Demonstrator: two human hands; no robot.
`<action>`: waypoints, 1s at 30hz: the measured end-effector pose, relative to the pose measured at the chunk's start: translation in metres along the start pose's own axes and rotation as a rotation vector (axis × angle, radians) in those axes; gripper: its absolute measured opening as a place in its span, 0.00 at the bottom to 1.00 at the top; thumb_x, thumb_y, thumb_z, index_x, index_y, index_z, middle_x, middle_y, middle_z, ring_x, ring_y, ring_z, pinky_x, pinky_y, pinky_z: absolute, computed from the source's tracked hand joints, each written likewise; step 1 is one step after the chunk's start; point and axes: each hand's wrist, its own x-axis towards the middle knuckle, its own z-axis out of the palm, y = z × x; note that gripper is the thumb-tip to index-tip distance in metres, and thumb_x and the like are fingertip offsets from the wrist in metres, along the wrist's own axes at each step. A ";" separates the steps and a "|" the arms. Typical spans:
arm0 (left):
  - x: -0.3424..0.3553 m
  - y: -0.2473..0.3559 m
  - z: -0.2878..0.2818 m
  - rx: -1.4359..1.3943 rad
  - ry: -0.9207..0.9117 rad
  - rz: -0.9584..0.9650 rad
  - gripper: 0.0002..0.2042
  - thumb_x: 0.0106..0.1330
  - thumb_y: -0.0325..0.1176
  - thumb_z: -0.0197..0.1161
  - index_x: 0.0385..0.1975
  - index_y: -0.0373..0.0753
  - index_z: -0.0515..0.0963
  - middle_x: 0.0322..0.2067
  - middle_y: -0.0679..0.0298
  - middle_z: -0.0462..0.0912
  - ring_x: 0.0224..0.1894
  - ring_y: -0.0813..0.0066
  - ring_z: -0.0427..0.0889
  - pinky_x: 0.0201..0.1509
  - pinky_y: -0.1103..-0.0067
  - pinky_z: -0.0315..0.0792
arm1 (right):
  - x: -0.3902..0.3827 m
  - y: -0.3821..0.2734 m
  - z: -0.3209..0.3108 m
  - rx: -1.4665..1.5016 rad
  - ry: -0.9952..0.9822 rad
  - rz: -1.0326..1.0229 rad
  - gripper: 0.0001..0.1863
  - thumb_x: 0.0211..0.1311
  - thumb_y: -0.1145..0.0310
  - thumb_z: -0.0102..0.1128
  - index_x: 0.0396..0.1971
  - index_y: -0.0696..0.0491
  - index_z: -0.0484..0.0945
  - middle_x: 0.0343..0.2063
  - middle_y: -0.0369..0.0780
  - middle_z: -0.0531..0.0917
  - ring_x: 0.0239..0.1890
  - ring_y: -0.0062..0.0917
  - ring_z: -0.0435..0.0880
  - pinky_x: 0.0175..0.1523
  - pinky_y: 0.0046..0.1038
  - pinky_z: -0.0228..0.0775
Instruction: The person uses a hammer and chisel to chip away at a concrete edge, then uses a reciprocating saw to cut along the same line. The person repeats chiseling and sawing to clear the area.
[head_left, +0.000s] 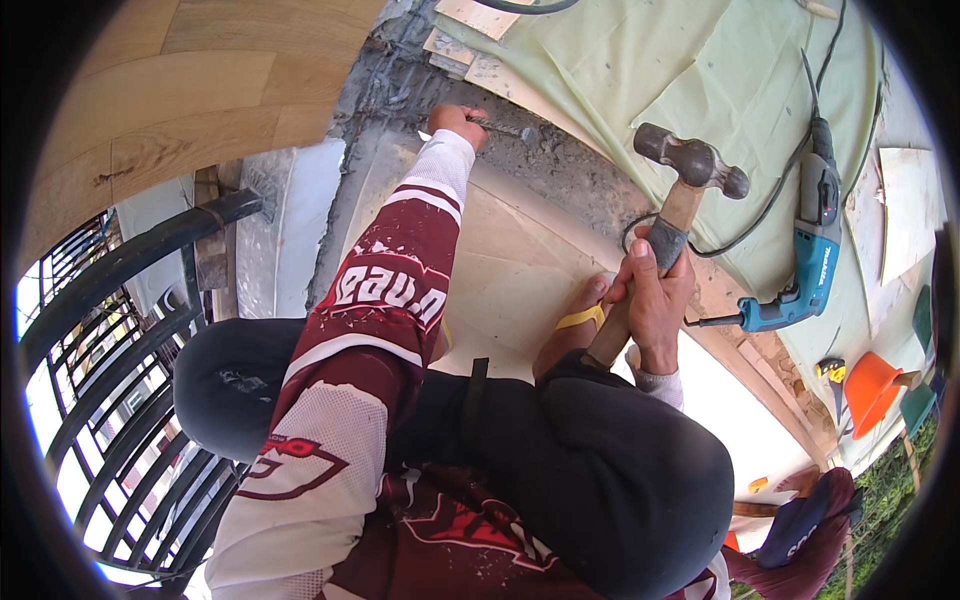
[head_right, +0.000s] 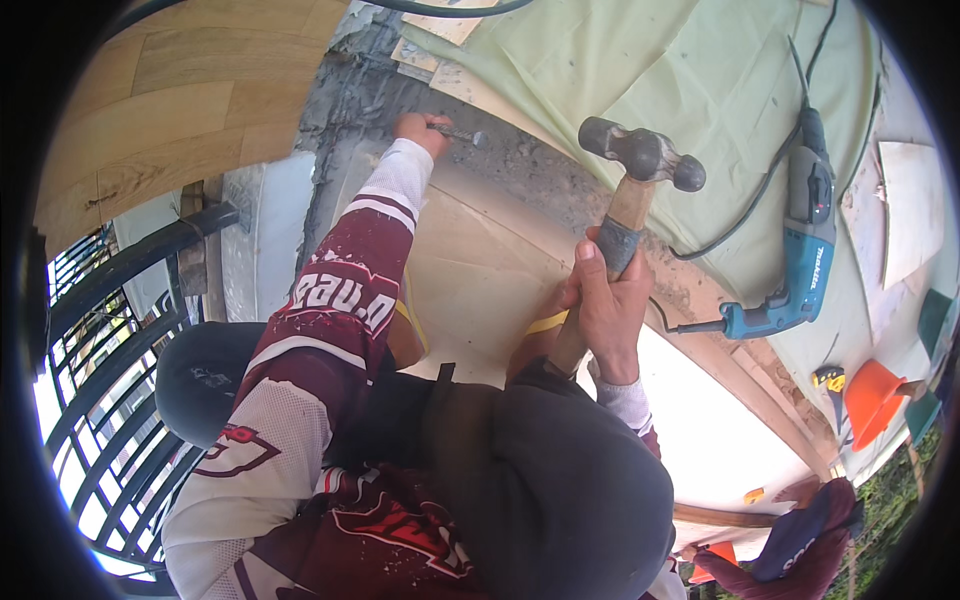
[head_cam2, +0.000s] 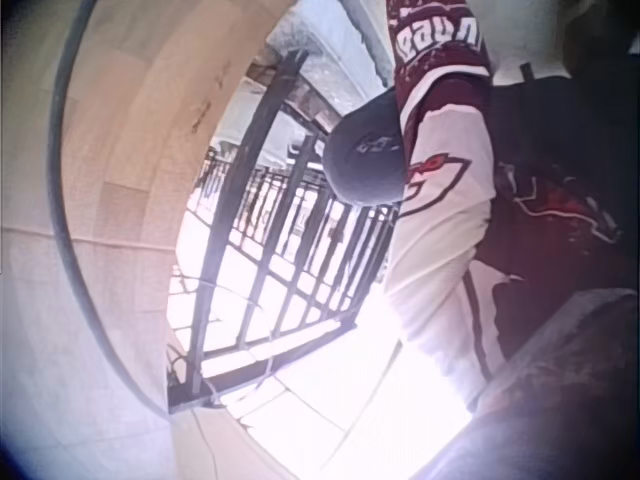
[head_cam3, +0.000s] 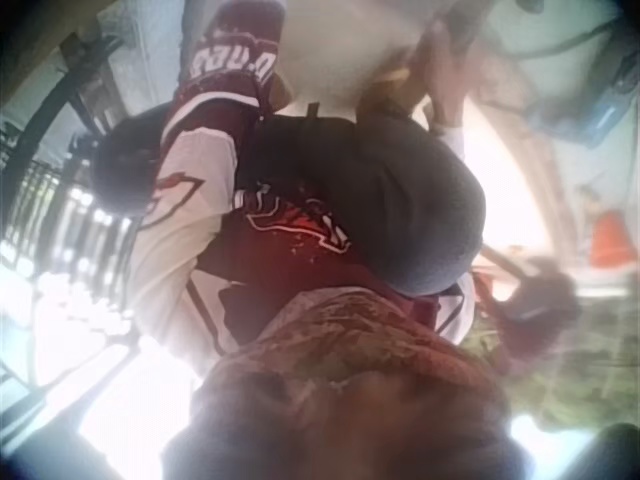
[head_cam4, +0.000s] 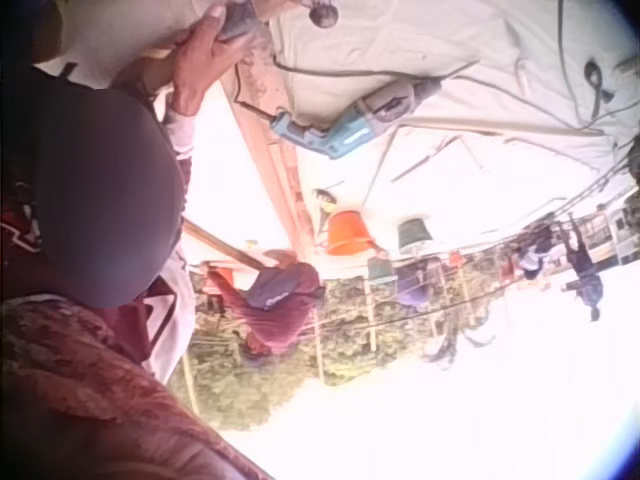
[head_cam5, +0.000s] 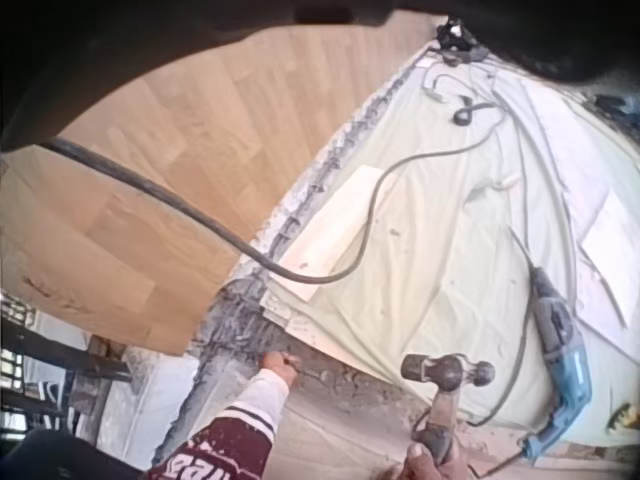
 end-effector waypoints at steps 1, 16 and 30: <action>0.006 0.005 0.000 0.007 0.013 -0.011 0.06 0.62 0.19 0.40 0.26 0.38 0.60 0.25 0.65 0.60 0.23 0.72 0.60 0.24 0.75 0.61 | 0.000 -0.001 0.001 -0.010 -0.001 -0.004 0.17 0.70 0.63 0.60 0.46 0.62 0.71 0.17 0.35 0.74 0.15 0.18 0.74 0.23 0.23 0.68; 0.026 0.021 0.009 0.492 -0.175 0.173 0.06 0.62 0.18 0.39 0.27 0.37 0.62 0.27 0.65 0.63 0.27 0.73 0.62 0.25 0.75 0.63 | 0.028 -0.008 0.073 0.218 -0.027 -0.290 0.13 0.73 0.65 0.55 0.45 0.60 0.69 0.17 0.36 0.76 0.15 0.19 0.75 0.23 0.22 0.68; -0.026 -0.009 -0.016 -0.034 -0.141 -0.079 0.06 0.63 0.21 0.39 0.29 0.38 0.63 0.23 0.64 0.64 0.19 0.75 0.63 0.20 0.80 0.63 | 0.045 -0.031 0.066 0.027 0.002 -0.123 0.13 0.72 0.62 0.58 0.42 0.58 0.72 0.16 0.35 0.74 0.13 0.17 0.73 0.20 0.20 0.65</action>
